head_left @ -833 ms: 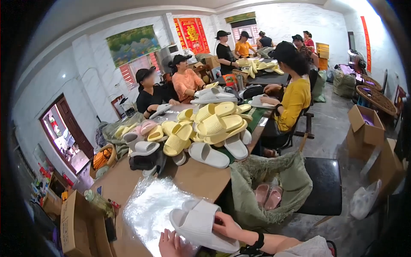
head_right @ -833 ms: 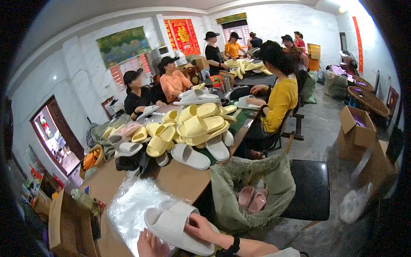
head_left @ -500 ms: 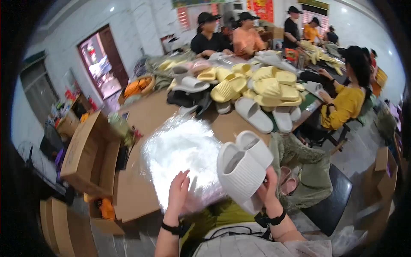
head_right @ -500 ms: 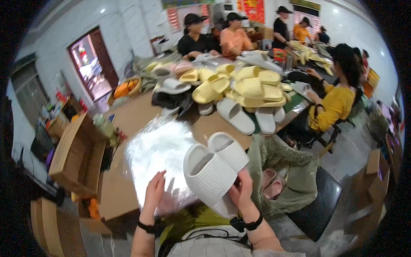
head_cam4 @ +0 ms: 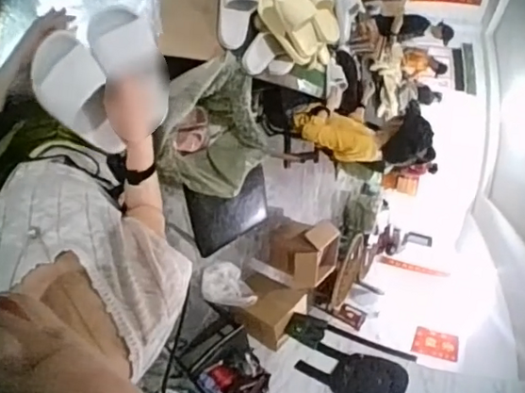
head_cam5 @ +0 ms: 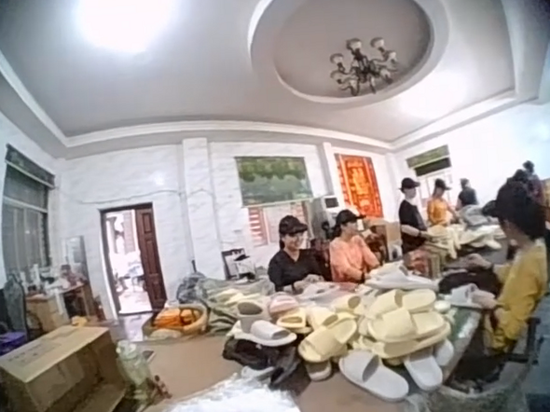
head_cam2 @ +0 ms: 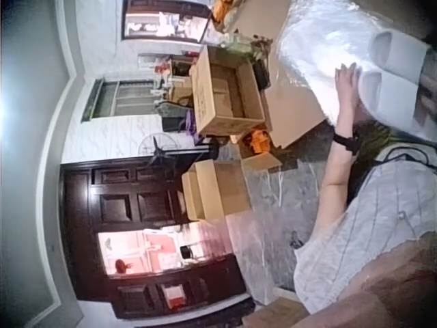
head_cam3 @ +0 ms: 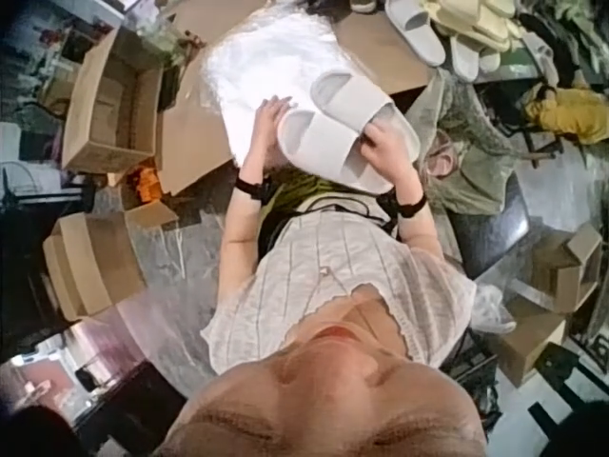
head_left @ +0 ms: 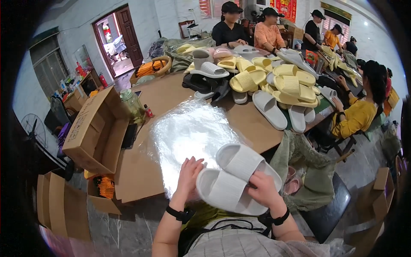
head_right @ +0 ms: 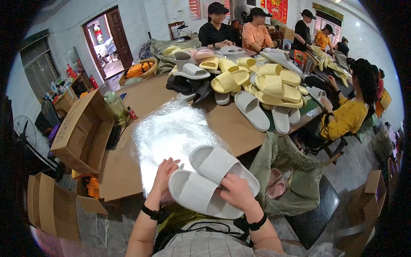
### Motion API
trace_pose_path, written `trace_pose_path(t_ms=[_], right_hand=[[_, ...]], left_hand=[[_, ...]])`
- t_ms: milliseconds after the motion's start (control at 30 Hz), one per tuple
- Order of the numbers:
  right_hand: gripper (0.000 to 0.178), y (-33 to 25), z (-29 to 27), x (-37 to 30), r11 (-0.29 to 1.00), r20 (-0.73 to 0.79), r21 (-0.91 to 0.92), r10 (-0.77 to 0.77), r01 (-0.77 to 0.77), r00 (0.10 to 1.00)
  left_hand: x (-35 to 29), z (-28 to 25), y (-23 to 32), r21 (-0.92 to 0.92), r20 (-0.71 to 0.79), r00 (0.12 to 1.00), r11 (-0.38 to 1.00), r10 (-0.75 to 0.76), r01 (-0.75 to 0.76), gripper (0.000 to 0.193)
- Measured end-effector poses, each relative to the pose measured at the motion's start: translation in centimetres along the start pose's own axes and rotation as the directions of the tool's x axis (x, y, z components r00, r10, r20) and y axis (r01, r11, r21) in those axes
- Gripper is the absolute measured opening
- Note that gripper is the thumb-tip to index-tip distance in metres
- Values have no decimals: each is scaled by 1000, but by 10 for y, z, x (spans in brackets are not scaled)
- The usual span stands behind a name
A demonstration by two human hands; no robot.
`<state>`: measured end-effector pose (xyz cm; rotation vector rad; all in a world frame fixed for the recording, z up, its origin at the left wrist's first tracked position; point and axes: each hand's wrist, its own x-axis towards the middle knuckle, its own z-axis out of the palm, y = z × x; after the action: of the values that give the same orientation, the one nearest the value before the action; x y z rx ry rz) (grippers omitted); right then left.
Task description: The recorder is packing pairs of slides/sandals into plastic bags at a manufacturing facility.
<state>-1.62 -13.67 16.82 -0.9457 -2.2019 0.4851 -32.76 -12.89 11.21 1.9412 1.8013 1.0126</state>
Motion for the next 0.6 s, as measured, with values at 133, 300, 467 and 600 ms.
trace_pose_path(t_ms=[133,300,467,600], right_hand=[[29,1,2,-2,996,144,4,-93,93,985],[22,10,-2,8,981,7,-160,115,-112,993],[21,7,10,11,975,-5,-201,92,-91,996],[21,-1,23,19,984,-19,-36,175,-175,984]], left_hand=[[15,-27,38,-268,137,962,927,-234,264,37],[6,-30,46,-123,91,992,988,-86,97,41],[-2,-22,75,243,96,973,942,212,-229,40],[-11,-15,92,194,118,938,919,326,-344,38]])
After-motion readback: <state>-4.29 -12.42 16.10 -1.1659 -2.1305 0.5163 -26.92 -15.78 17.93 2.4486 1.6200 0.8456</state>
